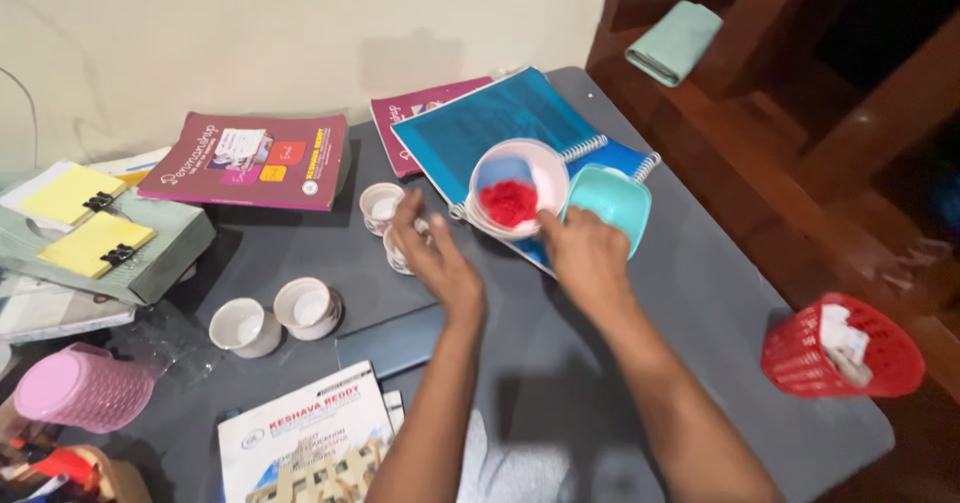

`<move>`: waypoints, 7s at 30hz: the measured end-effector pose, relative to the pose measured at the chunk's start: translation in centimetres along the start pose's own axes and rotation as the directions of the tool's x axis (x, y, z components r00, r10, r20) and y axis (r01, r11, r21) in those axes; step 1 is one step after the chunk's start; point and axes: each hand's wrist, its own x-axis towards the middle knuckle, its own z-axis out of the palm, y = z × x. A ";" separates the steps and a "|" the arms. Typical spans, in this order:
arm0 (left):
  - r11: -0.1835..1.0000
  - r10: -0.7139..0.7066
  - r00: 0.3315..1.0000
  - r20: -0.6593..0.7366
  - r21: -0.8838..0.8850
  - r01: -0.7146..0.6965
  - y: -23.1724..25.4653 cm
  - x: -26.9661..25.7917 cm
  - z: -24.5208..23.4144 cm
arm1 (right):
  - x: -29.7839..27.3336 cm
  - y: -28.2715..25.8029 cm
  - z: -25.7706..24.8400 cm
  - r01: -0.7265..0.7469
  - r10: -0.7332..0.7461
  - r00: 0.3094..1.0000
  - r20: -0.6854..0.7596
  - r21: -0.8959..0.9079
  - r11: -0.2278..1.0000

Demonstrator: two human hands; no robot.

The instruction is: The person organizes a cluttered desk by sorting papers, stacking them, and securing them with a binder clip. They then move various containers, cups, and stationery items into a green bag, clearing the workspace.

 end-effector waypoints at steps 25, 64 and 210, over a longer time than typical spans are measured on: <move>0.619 -0.073 0.632 0.771 0.532 -0.578 2.7 -4.9 -0.9 | 7.0 -0.1 6.2 0.050 -0.130 0.974 0.184 0.386 0.921; 0.457 -0.204 0.589 0.782 0.608 -0.649 1.5 -2.7 -2.1 | 3.0 4.0 3.5 0.254 -0.280 0.917 0.285 0.128 0.959; 0.605 -0.223 0.700 0.679 0.659 -0.447 4.8 4.5 -7.1 | 18.6 8.7 1.3 0.068 -0.057 0.974 -0.219 0.044 0.997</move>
